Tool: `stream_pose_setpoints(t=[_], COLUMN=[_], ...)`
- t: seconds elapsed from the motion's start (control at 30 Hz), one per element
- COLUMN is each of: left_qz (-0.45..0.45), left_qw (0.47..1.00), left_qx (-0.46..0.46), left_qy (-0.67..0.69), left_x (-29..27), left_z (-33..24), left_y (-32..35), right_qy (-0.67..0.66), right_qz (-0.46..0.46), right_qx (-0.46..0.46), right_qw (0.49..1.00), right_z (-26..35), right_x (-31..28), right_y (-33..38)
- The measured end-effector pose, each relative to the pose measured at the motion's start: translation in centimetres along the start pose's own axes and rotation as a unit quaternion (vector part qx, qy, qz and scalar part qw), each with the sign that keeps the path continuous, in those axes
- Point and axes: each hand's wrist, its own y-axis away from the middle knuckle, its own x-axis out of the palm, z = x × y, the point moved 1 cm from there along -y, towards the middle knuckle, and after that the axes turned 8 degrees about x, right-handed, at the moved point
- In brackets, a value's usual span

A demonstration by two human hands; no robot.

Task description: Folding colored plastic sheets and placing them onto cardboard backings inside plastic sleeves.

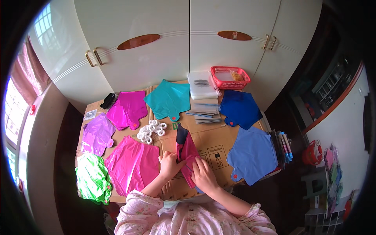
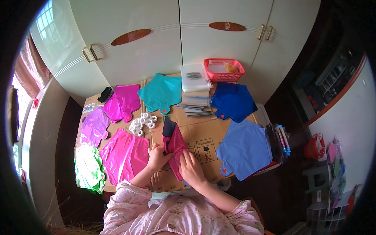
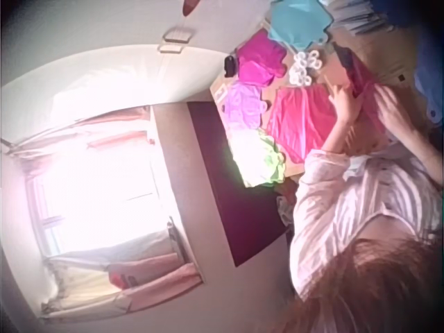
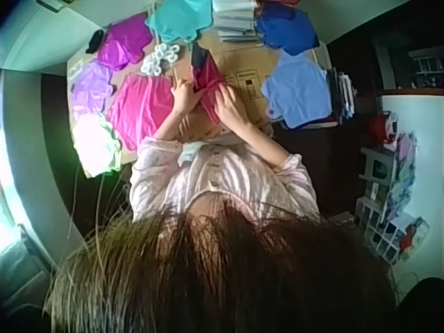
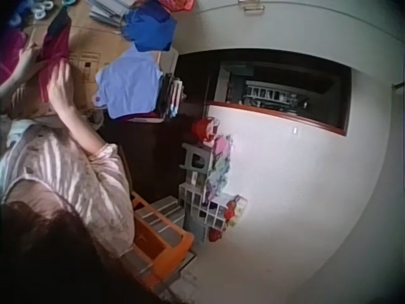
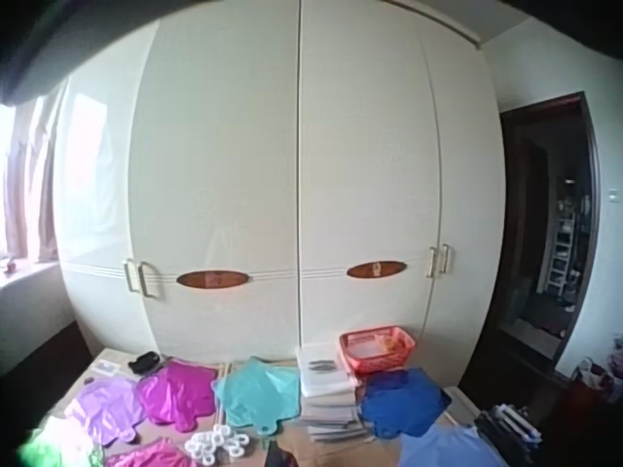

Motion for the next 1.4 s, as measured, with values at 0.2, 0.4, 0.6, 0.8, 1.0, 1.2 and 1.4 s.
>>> stream_pose_setpoints(t=[0.2,0.4,0.6,0.8,1.0,1.2,1.4], left_qz=[-0.011,-0.036,-0.044,-0.036,-0.037,-0.015,0.028], left_qw=[1.000,0.997,0.993,0.984,0.973,0.962,0.938], left_qx=[0.005,0.063,0.107,0.175,0.224,0.274,0.343], left_qy=[0.007,0.000,-0.006,-0.022,-0.037,0.010,-0.049], left_x=[0.0,-0.1,-0.2,-0.7,-1.0,-1.2,-1.7], left_z=[0.0,-0.1,-0.3,-0.5,-0.7,0.0,0.3], left_y=[0.2,0.6,0.8,1.2,1.4,1.6,1.7], right_qy=[0.036,0.023,0.009,0.008,-0.015,-0.031,-0.175], right_qz=[0.010,0.021,0.017,-0.005,0.002,0.055,0.018], right_qx=[0.018,0.024,0.028,0.020,0.028,0.041,0.066], right_qw=[0.999,0.999,0.999,1.000,0.999,0.997,0.982], right_z=[-0.3,-0.3,-0.4,-0.4,-0.5,-1.2,-2.1], right_x=[0.4,0.0,0.1,-0.5,-1.2,0.2,0.4], right_y=[0.1,-0.2,-0.2,-0.2,0.3,1.2,1.7])
